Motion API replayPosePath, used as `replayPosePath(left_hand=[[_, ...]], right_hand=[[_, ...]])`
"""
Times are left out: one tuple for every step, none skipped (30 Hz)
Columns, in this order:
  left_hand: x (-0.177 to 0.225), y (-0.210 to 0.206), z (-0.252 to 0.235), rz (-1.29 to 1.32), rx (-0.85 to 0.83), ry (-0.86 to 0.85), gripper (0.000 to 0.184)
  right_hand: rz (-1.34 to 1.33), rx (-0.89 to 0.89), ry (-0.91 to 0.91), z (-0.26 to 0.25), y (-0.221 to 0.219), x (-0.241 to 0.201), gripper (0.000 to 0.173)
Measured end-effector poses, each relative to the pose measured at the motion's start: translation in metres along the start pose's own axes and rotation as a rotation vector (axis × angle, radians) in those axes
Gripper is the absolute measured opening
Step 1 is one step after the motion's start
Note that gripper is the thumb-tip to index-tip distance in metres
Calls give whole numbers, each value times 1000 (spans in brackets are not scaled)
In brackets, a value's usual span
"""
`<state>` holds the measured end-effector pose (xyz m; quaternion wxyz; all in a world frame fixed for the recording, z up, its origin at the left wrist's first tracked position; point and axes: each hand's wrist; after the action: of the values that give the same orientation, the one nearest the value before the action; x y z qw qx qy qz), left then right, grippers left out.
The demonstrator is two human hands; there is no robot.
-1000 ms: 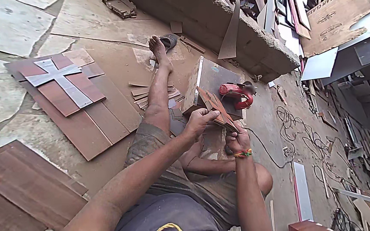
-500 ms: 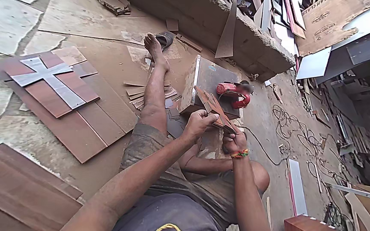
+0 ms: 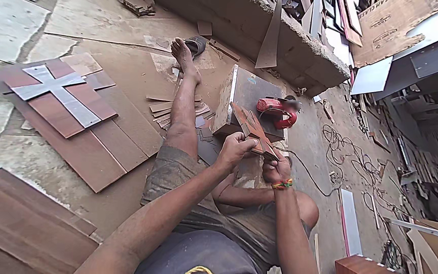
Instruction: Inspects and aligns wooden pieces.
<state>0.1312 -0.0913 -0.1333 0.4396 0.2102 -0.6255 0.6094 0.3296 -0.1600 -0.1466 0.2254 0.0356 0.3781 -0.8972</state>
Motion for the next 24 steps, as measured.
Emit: replayPosePath(left_hand=[[0, 0, 0, -1, 4, 1, 22], [0, 0, 0, 0, 5, 4, 22], [-1, 0, 1, 2, 4, 7, 22], [-1, 0, 1, 5, 3, 7, 22], [-1, 0, 1, 8, 4, 5, 22], [-1, -1, 1, 8, 3, 4, 22], [-1, -1, 1, 7, 3, 3, 22], [-2, -1, 1, 8, 5, 6, 23], [-2, -1, 1, 13, 7, 9, 23], [-2, -1, 1, 19, 10, 14, 23], [-2, -2, 2, 25, 13, 18, 24], [-2, -2, 2, 29, 17, 21, 24], [-2, -3, 2, 31, 19, 23, 24], [-1, -3, 2, 32, 20, 22, 23], [-2, -3, 3, 33, 18, 22, 23], [-2, -2, 3, 37, 14, 23, 23], [-3, -2, 3, 38, 13, 24, 24], [-3, -2, 4, 40, 14, 26, 24], [-3, -1, 4, 40, 16, 30, 23], [-4, -1, 5, 38, 19, 36, 23], [-4, -1, 6, 36, 21, 43, 22], [-4, 0, 7, 37, 25, 52, 21], [-5, 1, 9, 39, 34, 60, 20], [-5, 3, 11, 44, 40, 71, 19]], right_hand=[[3, 6, 3, 0, 0, 0, 42], [6, 9, 6, 0, 0, 0, 42], [7, 2, 6, -1, 0, 0, 42], [5, -9, 5, -1, 1, 0, 42], [5, -17, 3, -1, 1, 0, 43], [4, -22, 0, -1, 2, 0, 43], [0, -23, -2, -1, 2, 0, 43], [-2, -22, -5, -1, 2, 0, 43], [-6, -25, -8, 0, 2, 0, 43], [-10, -27, -8, 0, 2, 0, 43], [-11, -26, -8, 0, 2, 0, 43], [-12, -32, -10, 0, 2, 0, 43], [-9, -35, -11, 0, 3, 0, 43], [-6, -38, -11, 0, 3, 0, 43], [-5, -33, -7, -1, 3, 0, 44], [-1, -26, -3, 0, 2, 0, 44], [3, -22, 1, 0, 2, 1, 44], [9, -22, 3, 1, 2, 1, 44], [20, -12, 6, 1, 1, 1, 44], [31, 6, 8, 0, 1, 1, 45], [41, 21, 11, 0, 1, 1, 46], [51, 35, 12, 0, 1, 1, 46], [62, 51, 15, 0, 1, 1, 45], [80, 75, 22, 0, 1, 2, 45]])
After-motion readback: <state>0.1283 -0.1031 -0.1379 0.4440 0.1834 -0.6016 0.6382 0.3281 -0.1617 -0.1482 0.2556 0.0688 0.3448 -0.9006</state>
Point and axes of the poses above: each hand's wrist, its own z-axis away from the middle knuckle, its own y-axis out of the back of the hand, x = y × z, and after that the axes turned 15 degrees about -y, right-handed
